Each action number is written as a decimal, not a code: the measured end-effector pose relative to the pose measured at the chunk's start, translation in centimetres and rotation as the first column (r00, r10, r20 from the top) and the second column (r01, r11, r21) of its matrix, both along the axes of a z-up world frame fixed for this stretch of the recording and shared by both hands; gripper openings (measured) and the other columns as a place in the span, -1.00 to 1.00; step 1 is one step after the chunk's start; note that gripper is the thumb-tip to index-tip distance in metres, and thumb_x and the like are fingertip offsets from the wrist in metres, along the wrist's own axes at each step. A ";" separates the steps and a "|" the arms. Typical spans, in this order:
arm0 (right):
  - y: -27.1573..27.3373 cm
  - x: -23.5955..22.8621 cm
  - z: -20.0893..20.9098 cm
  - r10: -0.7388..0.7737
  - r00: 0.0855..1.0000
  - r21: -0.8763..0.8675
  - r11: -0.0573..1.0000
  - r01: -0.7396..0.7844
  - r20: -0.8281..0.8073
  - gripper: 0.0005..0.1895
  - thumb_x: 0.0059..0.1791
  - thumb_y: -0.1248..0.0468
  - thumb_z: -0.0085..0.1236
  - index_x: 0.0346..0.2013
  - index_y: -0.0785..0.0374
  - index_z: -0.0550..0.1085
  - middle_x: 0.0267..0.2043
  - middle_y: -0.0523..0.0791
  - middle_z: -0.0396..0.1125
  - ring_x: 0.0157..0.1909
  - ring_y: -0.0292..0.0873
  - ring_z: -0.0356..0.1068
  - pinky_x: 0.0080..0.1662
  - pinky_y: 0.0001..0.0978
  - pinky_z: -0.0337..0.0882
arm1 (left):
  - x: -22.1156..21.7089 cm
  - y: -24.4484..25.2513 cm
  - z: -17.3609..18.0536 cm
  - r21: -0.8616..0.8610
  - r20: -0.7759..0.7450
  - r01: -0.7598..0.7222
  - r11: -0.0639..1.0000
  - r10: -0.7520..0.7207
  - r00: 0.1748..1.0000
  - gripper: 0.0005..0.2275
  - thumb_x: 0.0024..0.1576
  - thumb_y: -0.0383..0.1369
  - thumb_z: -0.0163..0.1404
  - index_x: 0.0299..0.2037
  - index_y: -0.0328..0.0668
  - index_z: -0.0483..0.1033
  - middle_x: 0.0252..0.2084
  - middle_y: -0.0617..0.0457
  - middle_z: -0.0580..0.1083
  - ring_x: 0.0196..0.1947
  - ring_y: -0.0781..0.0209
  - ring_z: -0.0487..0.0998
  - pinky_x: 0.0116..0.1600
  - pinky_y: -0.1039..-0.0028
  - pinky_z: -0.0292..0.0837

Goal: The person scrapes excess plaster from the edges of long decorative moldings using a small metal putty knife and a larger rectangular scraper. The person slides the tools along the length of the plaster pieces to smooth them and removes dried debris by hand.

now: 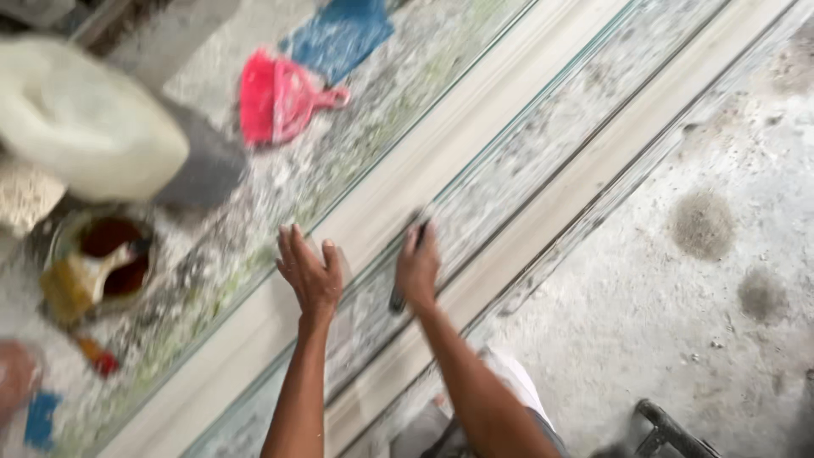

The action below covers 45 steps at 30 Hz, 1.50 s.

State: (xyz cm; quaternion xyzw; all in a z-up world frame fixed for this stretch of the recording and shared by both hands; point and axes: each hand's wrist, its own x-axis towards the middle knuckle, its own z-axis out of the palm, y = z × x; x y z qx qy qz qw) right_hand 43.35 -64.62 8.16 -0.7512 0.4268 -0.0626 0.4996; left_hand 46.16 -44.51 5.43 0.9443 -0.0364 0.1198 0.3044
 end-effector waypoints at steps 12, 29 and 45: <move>-40.4 13.3 -11.4 0.223 0.480 -0.341 0.462 -0.819 -0.849 -0.35 0.13 0.34 -0.33 0.57 0.17 -0.01 -0.06 0.05 0.38 -0.07 0.01 0.44 0.13 -0.10 0.41 | 2.7 -6.1 -1.3 0.289 -0.134 0.071 0.955 -0.033 0.990 -0.34 0.35 0.14 -0.48 0.47 -0.12 0.27 0.51 -0.34 0.16 0.54 -0.39 -0.02 0.40 -0.43 -0.28; -90.4 34.0 -7.6 0.127 0.904 -0.195 0.955 -0.222 -0.409 -0.50 0.27 -0.05 -0.26 -0.06 0.28 0.50 -0.45 -0.16 0.46 -0.22 -0.19 0.49 -0.30 -0.23 0.50 | 7.7 -17.4 0.1 0.683 0.360 0.069 0.727 -0.417 0.834 -0.36 0.38 -0.27 0.03 0.56 -0.12 -0.11 0.41 -0.83 0.13 0.31 -1.10 0.16 0.33 -0.63 -0.24; -104.8 37.0 -12.8 0.115 0.606 -0.582 0.187 -0.792 -0.787 -0.62 0.06 -0.05 0.03 0.09 0.01 0.48 -0.06 -0.13 0.47 -0.03 -0.01 0.55 -0.08 -0.04 0.48 | 24.5 -63.5 -0.9 0.460 0.100 0.112 0.881 -0.176 0.979 -0.38 0.29 0.10 -0.28 0.41 -0.13 0.36 0.47 -0.25 0.26 0.49 -0.27 0.18 0.44 -0.30 -0.15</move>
